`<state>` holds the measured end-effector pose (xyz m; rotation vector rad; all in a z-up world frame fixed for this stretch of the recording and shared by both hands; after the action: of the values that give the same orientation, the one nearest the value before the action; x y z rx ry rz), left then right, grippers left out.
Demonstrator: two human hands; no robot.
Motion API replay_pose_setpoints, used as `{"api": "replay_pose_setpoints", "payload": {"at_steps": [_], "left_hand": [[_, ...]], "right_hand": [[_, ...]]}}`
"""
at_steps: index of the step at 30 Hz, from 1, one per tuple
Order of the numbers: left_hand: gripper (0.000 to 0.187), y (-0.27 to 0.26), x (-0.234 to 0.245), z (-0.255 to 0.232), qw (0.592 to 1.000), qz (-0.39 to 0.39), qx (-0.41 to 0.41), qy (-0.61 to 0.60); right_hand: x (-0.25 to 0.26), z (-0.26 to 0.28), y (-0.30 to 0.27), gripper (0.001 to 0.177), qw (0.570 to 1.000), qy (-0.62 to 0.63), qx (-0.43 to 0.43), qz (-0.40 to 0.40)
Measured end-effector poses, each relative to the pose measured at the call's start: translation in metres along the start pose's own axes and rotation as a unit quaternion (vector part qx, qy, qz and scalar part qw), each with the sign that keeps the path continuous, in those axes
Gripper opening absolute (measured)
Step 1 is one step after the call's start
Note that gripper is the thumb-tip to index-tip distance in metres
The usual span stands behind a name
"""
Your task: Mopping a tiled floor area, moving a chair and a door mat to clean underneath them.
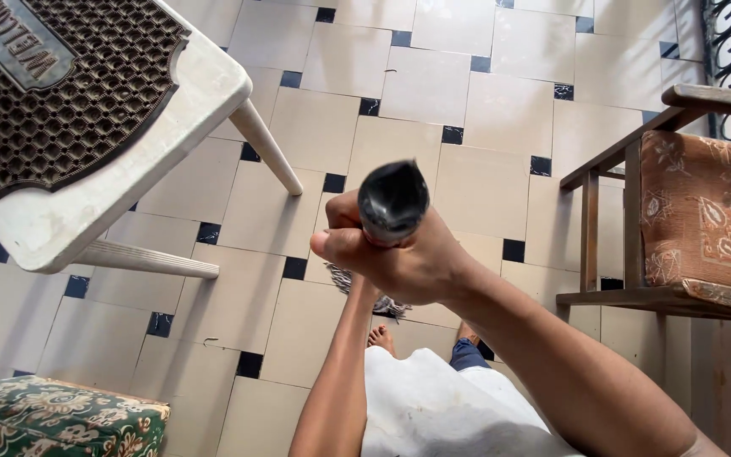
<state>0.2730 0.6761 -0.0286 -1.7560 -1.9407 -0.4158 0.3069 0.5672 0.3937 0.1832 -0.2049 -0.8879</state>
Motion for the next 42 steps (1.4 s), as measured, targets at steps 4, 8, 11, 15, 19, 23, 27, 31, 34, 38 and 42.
{"api": "replay_pose_setpoints", "payload": {"at_steps": [4, 8, 11, 15, 19, 23, 27, 31, 34, 38, 42], "left_hand": [[0.030, -0.023, 0.025, 0.001, 1.000, -0.009, 0.004, -0.023], [0.021, -0.029, 0.072, 0.007, 0.987, -0.016, 0.141, -0.078], [0.030, -0.028, 0.082, 0.006, 0.985, 0.000, 0.123, -0.118], [0.028, -0.070, 0.192, -0.189, 0.901, 0.064, -0.122, -0.411], [0.029, -0.071, 0.088, -0.082, 0.937, -0.090, -0.072, -0.330], [0.031, -0.095, 0.089, -0.008, 0.951, -0.175, 0.130, -0.218], [0.041, -0.114, 0.145, 0.028, 0.930, -0.185, 0.236, -0.211], [0.032, -0.112, 0.233, 0.081, 0.943, -0.239, 0.186, -0.137], [0.032, -0.121, 0.278, 0.149, 0.956, -0.213, 0.147, -0.141], [0.037, -0.165, 0.338, 0.178, 0.947, -0.236, 0.144, -0.163], [0.027, -0.228, 0.374, 0.173, 0.893, -0.215, 0.234, -0.319]], "right_hand": [[-0.022, -0.005, 0.004, 0.044, 0.999, 0.047, -0.024, 0.000], [-0.041, -0.007, -0.002, 0.043, 0.998, 0.055, 0.014, -0.008], [-0.055, -0.003, -0.004, 0.044, 0.999, 0.013, 0.044, 0.014], [-0.071, 0.025, -0.004, 0.046, 0.997, -0.049, 0.033, 0.058], [-0.084, 0.019, 0.003, 0.044, 0.995, 0.005, 0.025, 0.093], [-0.123, 0.011, 0.019, 0.041, 0.990, 0.068, 0.041, 0.114], [-0.170, 0.020, 0.035, 0.039, 0.988, 0.094, 0.013, 0.126], [-0.232, 0.013, 0.054, 0.040, 0.988, 0.084, 0.015, 0.127], [-0.284, 0.008, 0.064, 0.041, 0.988, 0.054, 0.030, 0.138], [-0.371, 0.014, 0.089, 0.038, 0.977, 0.082, 0.059, 0.186], [-0.445, 0.026, 0.099, 0.032, 0.958, 0.177, 0.041, 0.223]]}}
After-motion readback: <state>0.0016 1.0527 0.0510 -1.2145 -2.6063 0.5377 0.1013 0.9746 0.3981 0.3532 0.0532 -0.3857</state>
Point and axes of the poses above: each hand's wrist, its own y-axis towards the middle knuckle, its own x-axis out of the back of the hand, z = x × y, the point moved 1 cm from there along y, towards the middle knuckle
